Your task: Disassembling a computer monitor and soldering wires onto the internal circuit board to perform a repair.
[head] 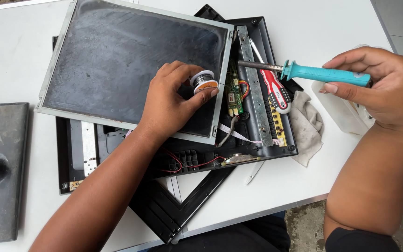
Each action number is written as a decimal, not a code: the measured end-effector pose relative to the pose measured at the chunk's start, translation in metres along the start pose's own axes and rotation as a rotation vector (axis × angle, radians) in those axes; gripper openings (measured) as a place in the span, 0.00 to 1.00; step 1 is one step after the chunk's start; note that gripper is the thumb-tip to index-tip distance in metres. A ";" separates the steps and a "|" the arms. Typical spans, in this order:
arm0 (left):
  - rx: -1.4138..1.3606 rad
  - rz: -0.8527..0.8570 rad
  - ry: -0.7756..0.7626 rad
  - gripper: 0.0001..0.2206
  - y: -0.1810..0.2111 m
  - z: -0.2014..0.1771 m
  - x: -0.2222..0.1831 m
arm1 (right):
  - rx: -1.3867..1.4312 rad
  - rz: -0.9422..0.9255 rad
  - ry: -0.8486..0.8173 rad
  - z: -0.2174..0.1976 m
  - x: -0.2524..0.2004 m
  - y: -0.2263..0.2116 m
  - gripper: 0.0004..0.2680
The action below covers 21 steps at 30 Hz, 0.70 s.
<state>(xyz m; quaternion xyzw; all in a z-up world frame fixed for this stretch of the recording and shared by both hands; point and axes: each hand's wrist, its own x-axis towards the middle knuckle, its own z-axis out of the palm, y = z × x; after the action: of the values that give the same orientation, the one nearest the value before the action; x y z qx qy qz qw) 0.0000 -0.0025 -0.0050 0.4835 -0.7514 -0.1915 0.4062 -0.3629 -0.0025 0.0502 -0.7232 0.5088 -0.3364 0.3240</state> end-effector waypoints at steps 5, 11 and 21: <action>-0.025 -0.044 0.059 0.11 -0.005 0.003 -0.001 | 0.068 -0.065 -0.014 -0.010 -0.003 0.025 0.14; -0.058 -0.051 0.060 0.11 -0.002 0.001 -0.003 | 0.004 -0.047 0.136 -0.006 0.000 0.034 0.12; -0.183 -0.080 0.064 0.11 0.009 -0.005 -0.004 | 0.120 0.041 0.099 0.002 0.004 0.024 0.16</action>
<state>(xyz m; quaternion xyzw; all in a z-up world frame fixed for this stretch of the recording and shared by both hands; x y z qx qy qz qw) -0.0001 0.0056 0.0028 0.4796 -0.6976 -0.2599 0.4645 -0.3730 -0.0130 0.0301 -0.6744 0.5179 -0.3947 0.3480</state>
